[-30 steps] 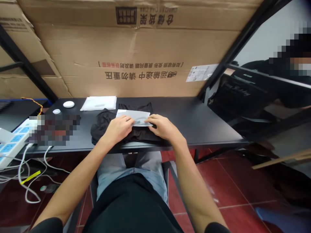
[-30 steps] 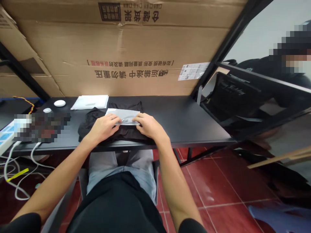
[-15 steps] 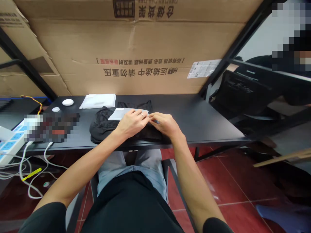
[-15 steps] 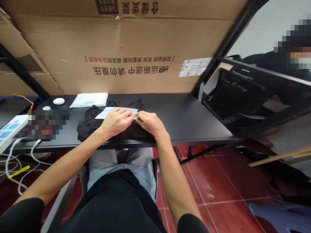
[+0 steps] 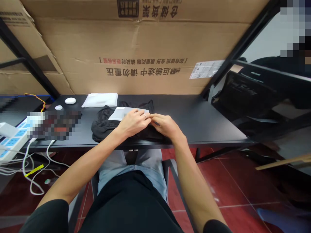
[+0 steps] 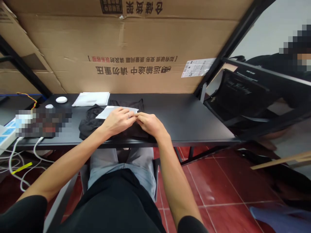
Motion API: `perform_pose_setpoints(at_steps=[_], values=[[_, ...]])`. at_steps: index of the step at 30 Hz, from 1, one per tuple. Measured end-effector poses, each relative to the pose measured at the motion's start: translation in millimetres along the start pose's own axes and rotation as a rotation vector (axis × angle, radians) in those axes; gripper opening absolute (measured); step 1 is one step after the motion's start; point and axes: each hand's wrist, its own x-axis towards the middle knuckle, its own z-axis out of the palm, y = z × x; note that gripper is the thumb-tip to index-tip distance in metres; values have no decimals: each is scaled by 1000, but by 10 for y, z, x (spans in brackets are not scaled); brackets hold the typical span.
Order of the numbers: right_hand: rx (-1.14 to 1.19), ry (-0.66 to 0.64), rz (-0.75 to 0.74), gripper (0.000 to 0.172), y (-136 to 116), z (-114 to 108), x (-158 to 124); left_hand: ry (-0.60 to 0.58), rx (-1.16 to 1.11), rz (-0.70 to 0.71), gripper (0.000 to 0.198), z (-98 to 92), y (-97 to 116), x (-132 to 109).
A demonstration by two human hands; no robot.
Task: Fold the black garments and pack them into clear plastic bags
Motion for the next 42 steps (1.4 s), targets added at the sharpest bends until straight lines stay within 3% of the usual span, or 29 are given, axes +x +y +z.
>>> perform_pose_setpoints(at_steps=[15, 24, 42], values=[[111, 40, 3, 23, 3, 73, 9, -93, -2, -96, 29, -96, -111, -285], [124, 21, 7, 24, -26, 128, 28, -40, 6, -150, 26, -122, -191, -522], [125, 28, 24, 22, -3, 113, 5, -73, -13, -213, 26, -191, -327, -778]])
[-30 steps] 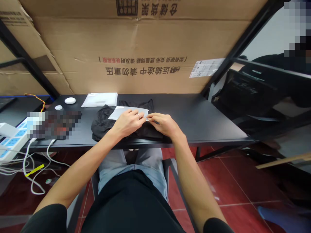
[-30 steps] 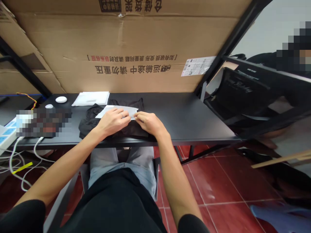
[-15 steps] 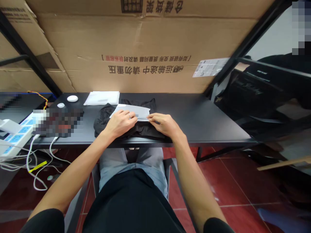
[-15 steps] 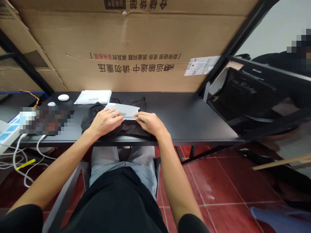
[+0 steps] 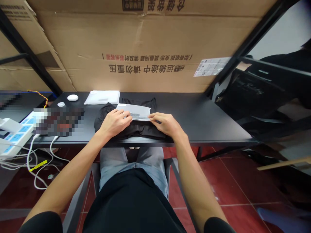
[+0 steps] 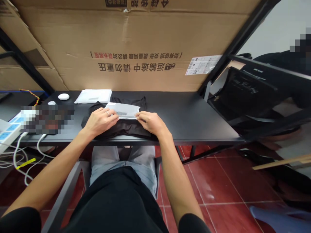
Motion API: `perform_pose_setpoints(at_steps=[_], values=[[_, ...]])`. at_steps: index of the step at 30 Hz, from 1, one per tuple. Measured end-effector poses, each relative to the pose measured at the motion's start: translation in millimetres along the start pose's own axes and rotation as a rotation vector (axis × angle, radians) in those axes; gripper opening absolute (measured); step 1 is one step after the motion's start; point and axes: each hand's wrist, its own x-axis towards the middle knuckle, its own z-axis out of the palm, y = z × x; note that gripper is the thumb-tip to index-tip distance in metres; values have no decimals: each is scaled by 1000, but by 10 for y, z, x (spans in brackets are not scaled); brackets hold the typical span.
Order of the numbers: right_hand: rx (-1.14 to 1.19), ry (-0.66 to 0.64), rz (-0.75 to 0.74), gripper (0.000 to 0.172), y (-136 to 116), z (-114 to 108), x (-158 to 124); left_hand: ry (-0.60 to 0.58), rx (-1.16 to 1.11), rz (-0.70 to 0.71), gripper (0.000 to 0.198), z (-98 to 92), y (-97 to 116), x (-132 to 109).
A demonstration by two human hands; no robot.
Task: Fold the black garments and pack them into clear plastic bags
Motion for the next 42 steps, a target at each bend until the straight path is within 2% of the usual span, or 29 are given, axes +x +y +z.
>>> perform_pose_setpoints(at_steps=[11, 19, 23, 25, 28, 32, 35, 38, 39, 42], values=[[-18, -3, 21, 21, 8, -23, -17, -26, 19, -72, 28, -74, -204, -222], [2, 27, 24, 22, 63, -56, -41, -31, 52, -100, 28, -142, -482, -497], [-2, 36, 46, 22, 72, -85, -43, -25, 2, -144, 22, -181, -465, -528], [-8, 53, 56, 21, 74, -93, -45, -8, -83, -207, 22, -193, -375, -457], [-20, 69, 50, 21, 80, -97, -48, 11, -188, -262, 32, -182, -220, -256], [-49, 61, 6, 18, 54, -155, -46, -89, -203, -237, 19, -157, -125, 58], [-96, 112, -42, 12, -80, -235, -11, -152, -182, -278, 23, -193, -133, 255], [-159, 152, -96, 15, -354, -214, 99, -129, -178, -340, 20, -260, -136, 429], [-192, 114, -113, 16, -465, -168, 155, -121, -177, -356, 19, -282, -127, 481], [-376, -124, -133, 27, -761, 53, 361, -119, -191, -387, 19, -342, -75, 587]])
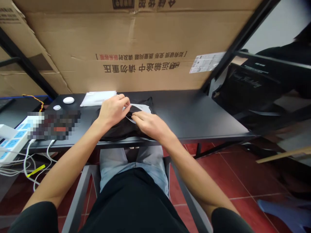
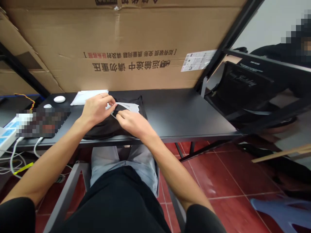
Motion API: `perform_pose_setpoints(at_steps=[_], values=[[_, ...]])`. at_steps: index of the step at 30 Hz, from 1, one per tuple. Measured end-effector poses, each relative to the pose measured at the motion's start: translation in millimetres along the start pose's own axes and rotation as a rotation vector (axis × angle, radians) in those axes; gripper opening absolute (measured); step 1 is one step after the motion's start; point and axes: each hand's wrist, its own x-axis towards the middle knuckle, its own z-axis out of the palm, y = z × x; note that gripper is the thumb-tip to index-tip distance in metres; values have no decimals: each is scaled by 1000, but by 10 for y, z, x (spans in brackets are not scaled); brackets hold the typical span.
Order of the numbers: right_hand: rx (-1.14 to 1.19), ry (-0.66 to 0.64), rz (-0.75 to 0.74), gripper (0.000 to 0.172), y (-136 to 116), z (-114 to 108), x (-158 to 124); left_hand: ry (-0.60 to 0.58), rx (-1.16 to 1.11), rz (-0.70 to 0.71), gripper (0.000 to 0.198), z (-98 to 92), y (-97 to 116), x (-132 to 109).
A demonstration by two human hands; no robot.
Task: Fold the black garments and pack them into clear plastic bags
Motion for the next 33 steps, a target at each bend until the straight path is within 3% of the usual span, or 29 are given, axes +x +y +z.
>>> perform_pose_setpoints(at_steps=[3, 6, 8, 11, 13, 17, 21, 23, 25, 28, 33], values=[[-196, -192, 21, 34, -173, 117, 227, -30, -56, -68, 21, -42, 9, -28], [-251, -350, 69, 33, -188, 187, 336, -105, -86, -308, 48, -49, -143, -120], [-244, -408, 81, 31, -164, 195, 365, -236, -145, -459, 64, -10, -291, -181], [-239, -417, 56, 32, -103, 146, 405, -463, -463, -561, 63, 107, -451, -230], [-240, -380, 31, 34, -29, 69, 437, -494, -765, -624, 50, 185, -490, -216], [-209, -119, -121, 41, 177, -139, 446, -276, -1150, -747, 35, 236, -574, -82], [-101, 131, -549, 38, 294, -276, 316, -38, -1236, -759, 30, 199, -894, 93], [-37, 196, -625, 36, 310, -272, 213, 136, -1217, -791, 24, 193, -1123, 157], [6, 234, -586, 38, 342, -222, 106, 308, -1171, -850, 21, 201, -1360, 198], [44, 269, -476, 38, 474, -107, -34, 453, -1096, -942, 19, 226, -1666, 221], [80, 241, -282, 36, 749, 3, -184, 470, -978, -1068, 19, 287, -1949, 165]])
